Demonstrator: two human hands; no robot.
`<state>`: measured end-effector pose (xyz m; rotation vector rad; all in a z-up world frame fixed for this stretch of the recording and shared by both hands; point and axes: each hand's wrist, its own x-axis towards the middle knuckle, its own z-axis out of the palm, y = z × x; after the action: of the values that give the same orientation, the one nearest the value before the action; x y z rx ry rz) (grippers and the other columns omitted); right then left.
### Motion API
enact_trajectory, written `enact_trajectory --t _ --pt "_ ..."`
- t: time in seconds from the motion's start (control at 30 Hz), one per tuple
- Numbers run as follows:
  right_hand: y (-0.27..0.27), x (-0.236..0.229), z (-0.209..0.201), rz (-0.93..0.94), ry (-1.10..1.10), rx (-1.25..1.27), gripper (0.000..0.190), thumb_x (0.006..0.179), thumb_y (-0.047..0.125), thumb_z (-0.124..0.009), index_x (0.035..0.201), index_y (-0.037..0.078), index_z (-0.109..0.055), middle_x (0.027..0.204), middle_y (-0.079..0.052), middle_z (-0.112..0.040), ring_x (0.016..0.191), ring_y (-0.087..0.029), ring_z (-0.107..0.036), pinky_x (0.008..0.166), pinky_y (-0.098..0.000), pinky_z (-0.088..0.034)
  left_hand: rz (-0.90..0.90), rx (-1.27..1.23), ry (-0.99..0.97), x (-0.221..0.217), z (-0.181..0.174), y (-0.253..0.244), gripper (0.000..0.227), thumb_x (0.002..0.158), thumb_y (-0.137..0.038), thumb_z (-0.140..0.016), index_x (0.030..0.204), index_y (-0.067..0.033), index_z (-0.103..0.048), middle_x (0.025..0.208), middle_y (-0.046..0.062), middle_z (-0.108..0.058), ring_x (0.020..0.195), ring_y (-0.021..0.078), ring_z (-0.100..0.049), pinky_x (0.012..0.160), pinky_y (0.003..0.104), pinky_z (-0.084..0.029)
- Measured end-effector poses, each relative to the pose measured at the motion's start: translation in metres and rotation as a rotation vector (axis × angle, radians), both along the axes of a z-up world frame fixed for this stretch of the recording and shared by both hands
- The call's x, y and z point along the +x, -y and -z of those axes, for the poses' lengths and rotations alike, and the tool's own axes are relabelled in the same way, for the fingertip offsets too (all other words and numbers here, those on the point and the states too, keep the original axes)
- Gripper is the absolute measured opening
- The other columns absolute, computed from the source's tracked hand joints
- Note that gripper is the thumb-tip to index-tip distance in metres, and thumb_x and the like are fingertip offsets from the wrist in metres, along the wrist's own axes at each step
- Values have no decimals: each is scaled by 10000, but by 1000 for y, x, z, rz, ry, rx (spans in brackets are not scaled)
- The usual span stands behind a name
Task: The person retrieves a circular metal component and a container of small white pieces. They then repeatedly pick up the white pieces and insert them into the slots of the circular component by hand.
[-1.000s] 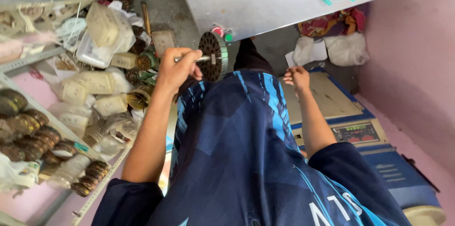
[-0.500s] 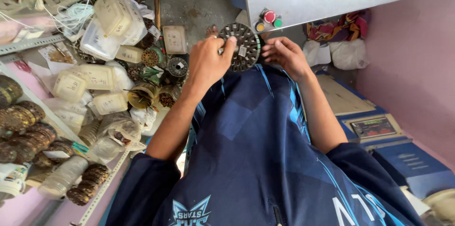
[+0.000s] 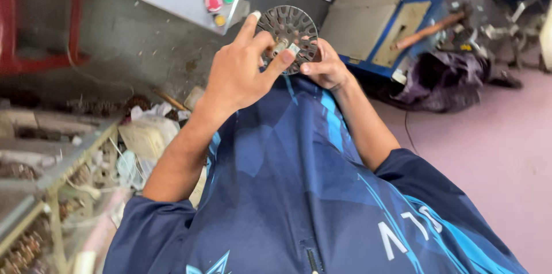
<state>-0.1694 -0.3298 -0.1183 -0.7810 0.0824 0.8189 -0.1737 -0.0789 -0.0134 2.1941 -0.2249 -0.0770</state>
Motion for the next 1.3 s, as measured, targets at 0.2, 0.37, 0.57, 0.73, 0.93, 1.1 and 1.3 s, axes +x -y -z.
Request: enact_trajectory --t 0.2,0.37,0.57,0.73,0.93,1.1,1.3 --pt "38 -29 4 407 25 149 717 830 12 -864 1441 -27 -491 1308 -128 -632 1204 -248 -630 1027 -388 -514 191 -284 -197 34 -10 31 529 1003 -462 -715 1258 -20 -573 1266 128 -691 760 177 -731 669 314 -563" --pt "67 -32 -10 568 90 56 796 763 15 -867 1456 -20 -477 1358 -130 -638 1294 -272 -630 1162 -428 -510 217 -339 -192 44 -6 69 624 959 -384 -828 1371 -39 -512 1321 111 -642 944 179 -743 785 311 -631" --pt "88 -29 -34 622 230 -109 876 717 2 -926 1479 -26 -497 1374 -110 -647 1288 -228 -636 1158 -392 -503 369 -344 -53 51 15 112 979 907 -376 -897 1617 -52 -306 1543 166 -495 1353 279 -591 1069 361 -558" --pt "71 -20 -57 592 366 -648 906 683 26 -973 1457 -25 -505 1321 -113 -669 1206 -197 -670 1066 -359 -575 338 -845 -380 66 52 155 813 1062 -340 -711 1666 -123 -211 1426 127 -527 1350 235 -572 1155 357 -517" --pt "67 4 -96 433 601 -838 800 790 31 -914 1474 -34 -505 1350 -160 -664 1237 -220 -680 1025 -338 -609 257 -1397 -842 78 79 151 570 1098 -220 -489 1615 -150 -259 1428 82 -532 1261 219 -583 1061 388 -529" --pt "74 23 -112 316 733 -861 539 913 -20 -777 1411 -31 -573 1279 -155 -689 1169 -222 -719 958 -327 -619 235 -1576 -872 78 82 142 560 1148 -214 -493 1671 -118 -317 1364 68 -553 1275 165 -573 1153 365 -476" --pt "71 41 -122 292 870 -1010 296 962 -44 -736 1252 -7 -686 1069 -126 -746 925 -179 -762 808 -284 -613 205 -1710 -897 74 73 136 636 1072 -181 -513 1664 -76 -307 1427 102 -579 1274 224 -616 1114 387 -504"
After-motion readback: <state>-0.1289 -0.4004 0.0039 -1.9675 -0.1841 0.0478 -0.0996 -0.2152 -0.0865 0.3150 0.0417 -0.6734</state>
